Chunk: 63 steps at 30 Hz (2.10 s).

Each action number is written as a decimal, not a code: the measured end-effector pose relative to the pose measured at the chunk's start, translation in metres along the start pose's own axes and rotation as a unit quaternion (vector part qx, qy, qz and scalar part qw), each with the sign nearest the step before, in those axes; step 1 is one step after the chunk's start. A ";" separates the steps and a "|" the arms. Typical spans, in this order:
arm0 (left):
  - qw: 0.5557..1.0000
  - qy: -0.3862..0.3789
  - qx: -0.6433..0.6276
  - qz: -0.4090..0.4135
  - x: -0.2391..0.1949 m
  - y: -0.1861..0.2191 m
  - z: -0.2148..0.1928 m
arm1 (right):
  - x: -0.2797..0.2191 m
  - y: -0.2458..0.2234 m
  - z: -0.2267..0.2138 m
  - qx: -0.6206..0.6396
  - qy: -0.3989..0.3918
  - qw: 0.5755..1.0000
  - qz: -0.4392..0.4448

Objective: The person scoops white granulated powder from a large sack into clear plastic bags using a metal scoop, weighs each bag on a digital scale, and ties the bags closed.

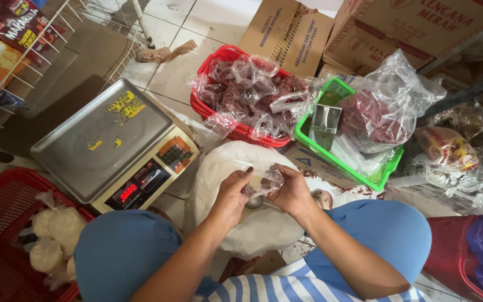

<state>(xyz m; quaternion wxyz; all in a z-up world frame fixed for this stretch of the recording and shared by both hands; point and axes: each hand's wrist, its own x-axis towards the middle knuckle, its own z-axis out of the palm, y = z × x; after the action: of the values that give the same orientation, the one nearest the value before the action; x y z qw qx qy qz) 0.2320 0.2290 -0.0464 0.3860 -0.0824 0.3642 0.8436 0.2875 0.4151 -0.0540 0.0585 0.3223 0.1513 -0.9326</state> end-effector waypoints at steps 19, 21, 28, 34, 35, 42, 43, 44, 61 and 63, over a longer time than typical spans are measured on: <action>0.991 0.065 0.113 -0.020 0.003 0.009 -0.011 | -0.006 -0.003 -0.003 -0.034 -0.087 0.996 0.001; 0.989 0.044 0.130 -0.053 0.002 0.012 -0.013 | -0.008 -0.004 0.002 -0.040 -0.088 0.995 -0.003; 0.996 0.047 0.067 0.028 0.012 0.010 -0.025 | -0.001 -0.013 0.017 -0.291 -0.093 0.949 -0.080; 0.993 0.057 0.066 0.075 0.000 0.029 -0.016 | 0.056 0.005 -0.074 -0.612 -0.021 0.790 0.009; 0.991 0.054 0.088 0.088 -0.003 0.032 -0.016 | 0.072 0.019 -0.094 -0.646 0.005 0.761 0.062; 0.986 0.052 0.100 0.123 -0.017 0.049 -0.013 | 0.115 0.073 -0.204 -0.931 0.099 0.350 -0.015; 0.987 0.050 0.085 0.130 -0.017 0.052 -0.013 | 0.121 0.077 -0.209 -0.939 0.113 0.324 -0.013; 0.987 0.048 0.069 0.137 -0.017 0.055 -0.012 | 0.126 0.080 -0.214 -0.941 0.128 0.313 -0.001; 0.981 0.086 0.050 0.167 0.003 0.062 -0.036 | 0.109 0.088 -0.198 -0.954 0.108 0.278 0.003; 0.976 0.108 0.086 0.168 0.004 0.064 -0.038 | 0.111 0.079 -0.191 -0.947 0.086 0.303 -0.062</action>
<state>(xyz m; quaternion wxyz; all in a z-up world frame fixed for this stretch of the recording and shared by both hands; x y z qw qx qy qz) 0.1782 0.1779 -0.0407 0.2023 -0.0775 0.4835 0.8481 0.3275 0.4001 -0.2844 0.2517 0.1130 0.9543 -0.1152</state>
